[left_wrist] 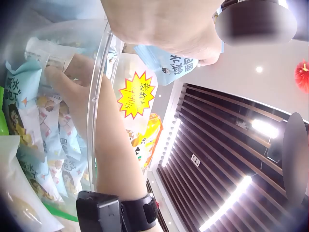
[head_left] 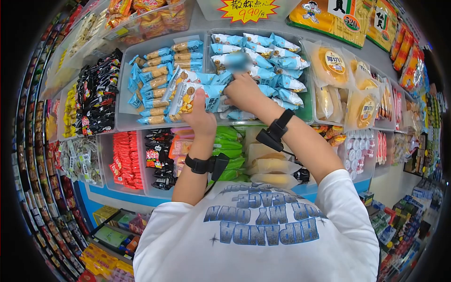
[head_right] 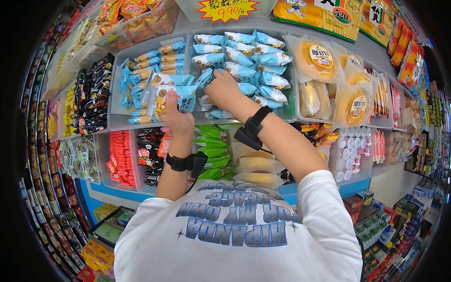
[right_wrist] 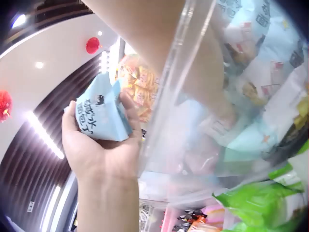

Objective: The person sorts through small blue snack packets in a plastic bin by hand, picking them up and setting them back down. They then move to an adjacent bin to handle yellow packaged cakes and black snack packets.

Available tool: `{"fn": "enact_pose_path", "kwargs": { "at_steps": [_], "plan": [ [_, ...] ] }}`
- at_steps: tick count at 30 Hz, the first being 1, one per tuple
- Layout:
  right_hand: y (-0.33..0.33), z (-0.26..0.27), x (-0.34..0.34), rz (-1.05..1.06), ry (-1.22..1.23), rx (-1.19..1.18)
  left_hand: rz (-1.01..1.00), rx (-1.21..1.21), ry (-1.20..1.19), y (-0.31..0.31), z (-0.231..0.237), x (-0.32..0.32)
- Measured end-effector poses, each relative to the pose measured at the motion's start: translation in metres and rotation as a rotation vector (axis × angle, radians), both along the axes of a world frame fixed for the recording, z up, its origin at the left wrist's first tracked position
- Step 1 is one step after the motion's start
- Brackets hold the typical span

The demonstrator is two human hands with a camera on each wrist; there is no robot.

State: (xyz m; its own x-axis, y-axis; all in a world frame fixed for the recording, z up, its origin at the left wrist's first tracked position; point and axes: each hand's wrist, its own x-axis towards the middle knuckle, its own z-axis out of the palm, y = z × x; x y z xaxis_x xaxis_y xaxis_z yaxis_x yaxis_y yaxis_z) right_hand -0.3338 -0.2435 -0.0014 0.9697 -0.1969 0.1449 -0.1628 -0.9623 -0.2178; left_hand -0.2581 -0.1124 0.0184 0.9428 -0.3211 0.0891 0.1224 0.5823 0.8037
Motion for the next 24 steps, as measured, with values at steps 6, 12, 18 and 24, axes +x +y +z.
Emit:
{"fn": "enact_pose_path", "kwargs": {
  "at_steps": [6, 12, 18, 24],
  "plan": [
    [0.014, -0.009, 0.026, -0.138, 0.175, -0.224, -0.050, -0.051, 0.017, 0.000, 0.002, 0.000],
    [0.002, -0.006, 0.021, -0.209, 0.241, -0.065, -0.069, -0.032, -0.007, 0.000, 0.002, 0.000],
    [-0.005, 0.005, 0.019, -0.161, 0.508, 0.014, -0.076, -0.003, -0.053, -0.001, -0.001, 0.002],
    [-0.019, 0.006, 0.014, -0.092, 0.465, 0.236, -0.066, -0.016, -0.027, -0.001, -0.005, 0.003]
  ]
}}
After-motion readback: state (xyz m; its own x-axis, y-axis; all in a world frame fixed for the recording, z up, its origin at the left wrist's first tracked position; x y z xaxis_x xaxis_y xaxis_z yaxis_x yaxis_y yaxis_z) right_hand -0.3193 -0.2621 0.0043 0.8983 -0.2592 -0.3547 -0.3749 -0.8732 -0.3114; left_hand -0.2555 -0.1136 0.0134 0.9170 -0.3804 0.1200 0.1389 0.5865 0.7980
